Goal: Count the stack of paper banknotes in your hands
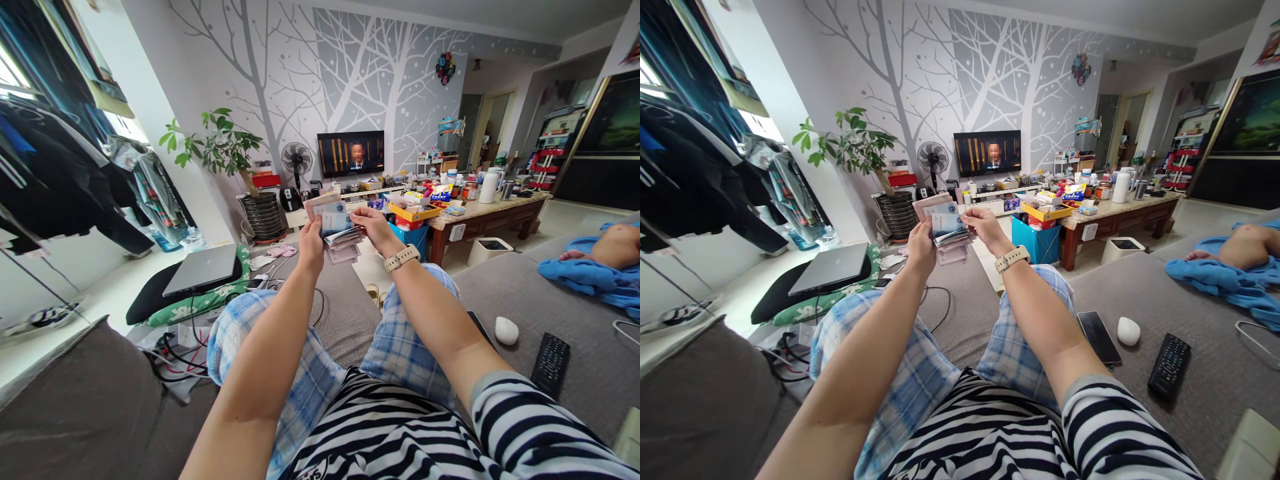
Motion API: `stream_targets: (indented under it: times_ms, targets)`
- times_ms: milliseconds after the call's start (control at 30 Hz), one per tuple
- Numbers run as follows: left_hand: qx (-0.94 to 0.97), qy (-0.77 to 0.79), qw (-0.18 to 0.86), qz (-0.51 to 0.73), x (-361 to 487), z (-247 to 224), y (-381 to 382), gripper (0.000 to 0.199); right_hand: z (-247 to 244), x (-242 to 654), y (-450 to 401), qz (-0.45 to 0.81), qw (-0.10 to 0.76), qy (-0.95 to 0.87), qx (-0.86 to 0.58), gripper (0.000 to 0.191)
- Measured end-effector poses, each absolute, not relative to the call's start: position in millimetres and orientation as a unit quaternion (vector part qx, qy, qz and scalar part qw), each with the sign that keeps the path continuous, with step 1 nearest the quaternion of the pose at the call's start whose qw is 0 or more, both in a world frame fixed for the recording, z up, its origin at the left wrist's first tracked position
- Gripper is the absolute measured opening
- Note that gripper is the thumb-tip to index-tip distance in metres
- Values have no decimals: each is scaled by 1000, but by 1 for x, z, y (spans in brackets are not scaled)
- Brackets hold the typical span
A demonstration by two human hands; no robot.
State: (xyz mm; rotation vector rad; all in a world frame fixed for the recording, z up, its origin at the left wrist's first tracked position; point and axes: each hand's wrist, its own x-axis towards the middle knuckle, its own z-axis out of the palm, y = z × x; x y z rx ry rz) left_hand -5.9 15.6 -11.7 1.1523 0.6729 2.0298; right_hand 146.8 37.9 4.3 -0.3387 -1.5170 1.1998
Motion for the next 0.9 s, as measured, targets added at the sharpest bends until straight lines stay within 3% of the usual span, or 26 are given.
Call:
stream_targets:
  times_ms: [900]
  targets:
    - [440,260,357,782,-3,-10,14,26,6,146,35,520,536,-652,-130,30]
